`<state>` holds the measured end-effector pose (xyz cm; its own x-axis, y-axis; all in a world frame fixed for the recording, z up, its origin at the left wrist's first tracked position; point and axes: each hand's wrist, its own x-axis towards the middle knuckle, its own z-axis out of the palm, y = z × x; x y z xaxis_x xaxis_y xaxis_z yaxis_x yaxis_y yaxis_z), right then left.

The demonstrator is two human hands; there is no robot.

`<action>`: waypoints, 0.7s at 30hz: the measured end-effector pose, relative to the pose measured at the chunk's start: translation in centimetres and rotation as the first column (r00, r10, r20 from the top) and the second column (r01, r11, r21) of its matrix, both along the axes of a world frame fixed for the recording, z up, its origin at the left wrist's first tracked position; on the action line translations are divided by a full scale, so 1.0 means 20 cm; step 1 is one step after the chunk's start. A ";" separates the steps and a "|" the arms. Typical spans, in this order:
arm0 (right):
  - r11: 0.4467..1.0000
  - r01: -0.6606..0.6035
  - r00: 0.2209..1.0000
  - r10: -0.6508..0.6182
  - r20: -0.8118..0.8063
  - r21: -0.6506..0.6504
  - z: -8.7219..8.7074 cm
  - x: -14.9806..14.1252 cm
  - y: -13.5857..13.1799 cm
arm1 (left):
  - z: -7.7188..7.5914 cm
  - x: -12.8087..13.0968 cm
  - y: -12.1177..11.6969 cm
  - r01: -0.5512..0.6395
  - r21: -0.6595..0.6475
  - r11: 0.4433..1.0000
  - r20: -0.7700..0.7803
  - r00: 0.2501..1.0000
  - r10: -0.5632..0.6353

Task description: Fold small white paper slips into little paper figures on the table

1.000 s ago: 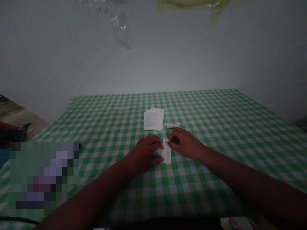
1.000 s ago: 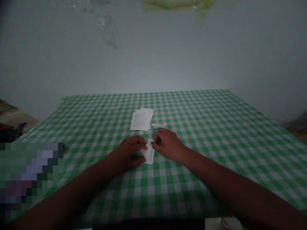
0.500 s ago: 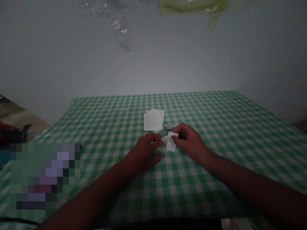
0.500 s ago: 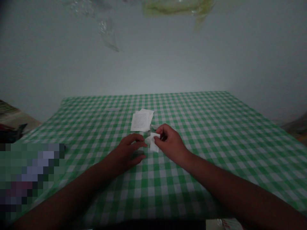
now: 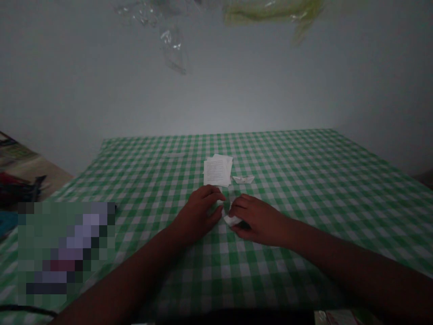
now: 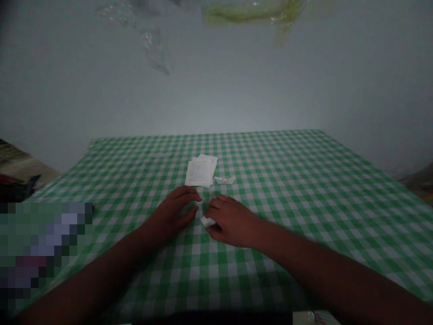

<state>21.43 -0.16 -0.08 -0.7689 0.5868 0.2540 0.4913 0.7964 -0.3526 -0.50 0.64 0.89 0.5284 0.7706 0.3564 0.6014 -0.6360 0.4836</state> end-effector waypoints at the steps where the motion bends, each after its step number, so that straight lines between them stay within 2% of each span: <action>1: 1.000 0.001 1.000 -0.001 -0.013 -0.023 0.00 0.00 0.00 | 0.00 0.00 0.00 0.013 -0.014 1.000 -0.015 1.000 -0.014; 9: 0.989 0.006 0.997 -0.018 -0.075 -0.151 0.02 0.02 0.00 | -0.01 -0.01 -0.02 0.118 -0.083 0.990 -0.148 0.980 -0.130; 14: 0.985 -0.004 0.993 -0.017 -0.113 -0.175 0.01 0.02 0.02 | -0.02 0.01 -0.02 0.102 -0.113 0.988 -0.237 0.963 -0.126; 21: 0.984 -0.001 0.992 -0.022 -0.126 -0.179 0.00 0.03 0.04 | -0.03 0.02 -0.01 0.082 -0.091 0.992 -0.273 0.956 -0.104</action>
